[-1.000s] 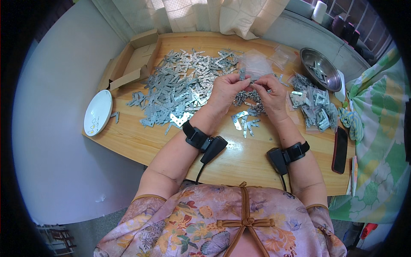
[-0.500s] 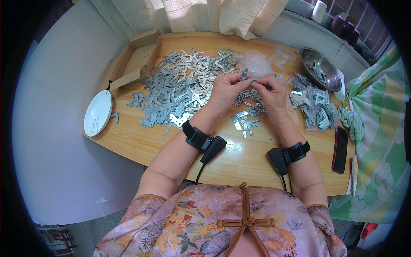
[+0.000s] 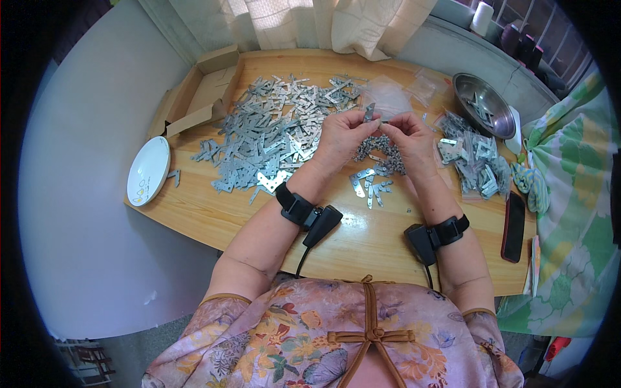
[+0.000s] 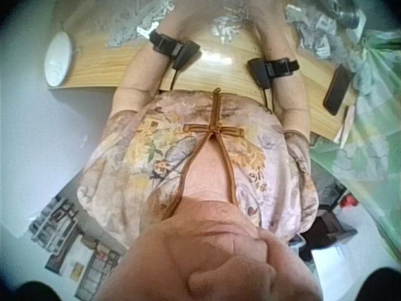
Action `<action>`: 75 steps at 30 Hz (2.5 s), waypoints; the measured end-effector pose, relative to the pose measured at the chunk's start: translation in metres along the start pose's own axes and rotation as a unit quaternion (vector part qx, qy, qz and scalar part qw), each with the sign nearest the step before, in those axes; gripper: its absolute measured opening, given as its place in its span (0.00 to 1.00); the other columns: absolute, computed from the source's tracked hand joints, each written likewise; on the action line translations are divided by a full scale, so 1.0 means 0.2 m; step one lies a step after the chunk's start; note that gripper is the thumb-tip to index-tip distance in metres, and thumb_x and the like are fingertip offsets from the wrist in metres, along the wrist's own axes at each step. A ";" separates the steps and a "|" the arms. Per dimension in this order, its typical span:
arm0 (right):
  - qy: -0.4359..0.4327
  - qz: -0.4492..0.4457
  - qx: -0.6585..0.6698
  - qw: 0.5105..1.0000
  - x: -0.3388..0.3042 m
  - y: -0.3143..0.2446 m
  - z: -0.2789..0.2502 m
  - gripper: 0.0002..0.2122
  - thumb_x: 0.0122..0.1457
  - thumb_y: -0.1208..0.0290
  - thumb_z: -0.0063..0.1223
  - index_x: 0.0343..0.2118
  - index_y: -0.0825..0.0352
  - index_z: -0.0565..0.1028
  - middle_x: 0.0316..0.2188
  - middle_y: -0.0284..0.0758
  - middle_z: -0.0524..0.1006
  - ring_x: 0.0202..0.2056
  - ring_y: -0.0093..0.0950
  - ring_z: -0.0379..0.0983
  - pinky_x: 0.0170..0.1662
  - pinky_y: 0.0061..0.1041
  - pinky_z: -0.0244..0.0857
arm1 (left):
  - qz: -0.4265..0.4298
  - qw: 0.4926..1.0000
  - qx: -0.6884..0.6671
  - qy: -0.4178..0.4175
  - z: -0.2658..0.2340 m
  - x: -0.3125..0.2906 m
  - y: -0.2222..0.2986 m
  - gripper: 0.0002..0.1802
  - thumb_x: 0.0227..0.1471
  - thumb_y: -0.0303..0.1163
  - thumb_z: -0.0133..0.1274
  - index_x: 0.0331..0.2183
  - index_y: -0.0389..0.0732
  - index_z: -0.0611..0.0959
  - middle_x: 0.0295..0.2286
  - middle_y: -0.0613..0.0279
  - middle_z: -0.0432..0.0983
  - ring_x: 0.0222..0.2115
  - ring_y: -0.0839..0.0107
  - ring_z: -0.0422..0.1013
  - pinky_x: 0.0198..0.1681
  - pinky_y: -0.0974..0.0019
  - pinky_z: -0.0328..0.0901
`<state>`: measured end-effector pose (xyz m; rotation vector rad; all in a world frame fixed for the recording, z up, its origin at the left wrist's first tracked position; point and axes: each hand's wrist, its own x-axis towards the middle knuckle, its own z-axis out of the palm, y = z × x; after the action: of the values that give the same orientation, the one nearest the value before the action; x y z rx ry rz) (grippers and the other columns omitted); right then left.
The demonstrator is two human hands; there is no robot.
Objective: Sorting small metal L-brackets and placing them into individual plastic bags on a table.
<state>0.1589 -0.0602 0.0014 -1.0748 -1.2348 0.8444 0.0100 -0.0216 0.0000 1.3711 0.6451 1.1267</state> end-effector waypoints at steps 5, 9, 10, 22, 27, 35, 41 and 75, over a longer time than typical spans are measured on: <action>-0.006 0.009 0.074 0.997 0.01 0.02 0.00 0.08 0.47 0.75 0.56 0.31 0.67 0.73 0.25 0.28 0.74 0.24 0.14 0.66 0.24 0.13 0.59 | 0.003 1.000 -0.026 -0.014 0.01 -0.01 0.03 0.09 0.47 0.27 0.52 0.33 0.34 0.79 0.26 0.62 0.76 0.28 0.77 0.71 0.34 0.76 0.65; -0.030 0.046 0.074 0.996 0.01 -0.01 0.00 0.09 0.48 0.74 0.55 0.33 0.67 0.73 0.27 0.28 0.73 0.25 0.14 0.66 0.25 0.13 0.60 | 0.001 0.999 -0.036 -0.018 0.00 -0.01 0.03 0.09 0.47 0.27 0.52 0.33 0.34 0.78 0.26 0.62 0.76 0.28 0.76 0.72 0.35 0.76 0.65; -0.038 0.037 0.074 0.996 0.01 -0.01 0.00 0.08 0.48 0.74 0.55 0.33 0.67 0.73 0.28 0.28 0.73 0.26 0.15 0.66 0.25 0.13 0.60 | 0.003 0.998 -0.052 -0.020 0.00 -0.01 0.03 0.10 0.47 0.27 0.52 0.33 0.34 0.78 0.27 0.61 0.76 0.29 0.75 0.72 0.35 0.75 0.65; -0.071 -0.025 0.101 0.992 0.02 -0.01 0.00 0.06 0.50 0.75 0.52 0.31 0.69 0.73 0.31 0.30 0.72 0.31 0.17 0.66 0.33 0.15 0.60 | -0.004 0.992 -0.120 -0.041 0.02 -0.02 0.05 0.13 0.48 0.26 0.50 0.38 0.33 0.75 0.32 0.58 0.74 0.31 0.71 0.72 0.38 0.73 0.66; -0.063 -0.011 0.126 0.990 0.02 0.01 -0.01 0.05 0.50 0.76 0.51 0.30 0.70 0.73 0.30 0.29 0.72 0.31 0.17 0.67 0.34 0.16 0.61 | -0.001 0.994 -0.100 -0.050 0.02 -0.02 0.06 0.13 0.49 0.30 0.50 0.38 0.34 0.76 0.31 0.59 0.75 0.31 0.71 0.72 0.37 0.71 0.67; -0.124 0.026 -0.045 0.991 0.00 -0.04 -0.02 0.04 0.50 0.75 0.52 0.28 0.69 0.74 0.24 0.27 0.73 0.26 0.15 0.65 0.31 0.14 0.59 | 0.020 0.999 -0.004 0.027 -0.02 -0.01 0.04 0.16 0.51 0.40 0.47 0.31 0.36 0.79 0.28 0.62 0.75 0.28 0.79 0.67 0.32 0.76 0.60; -0.076 0.015 0.046 0.996 0.01 0.02 -0.03 0.05 0.50 0.75 0.52 0.29 0.69 0.73 0.25 0.27 0.73 0.27 0.14 0.65 0.31 0.13 0.59 | -0.040 0.998 -0.041 0.023 -0.02 -0.02 0.06 0.11 0.50 0.35 0.48 0.27 0.38 0.79 0.28 0.62 0.75 0.29 0.78 0.68 0.34 0.75 0.62; 0.025 -0.156 -0.051 0.986 0.01 -0.02 0.01 0.03 0.45 0.78 0.55 0.25 0.67 0.74 0.33 0.32 0.68 0.34 0.20 0.66 0.33 0.17 0.62 | -0.088 0.988 -0.028 -0.125 0.02 -0.04 0.11 0.16 0.51 0.28 0.45 0.42 0.33 0.73 0.32 0.57 0.74 0.29 0.70 0.74 0.30 0.76 0.69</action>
<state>0.1570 -0.0599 0.0062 -0.9453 -1.3726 0.5174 0.0048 -0.0346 0.0194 1.3527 0.5367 0.8093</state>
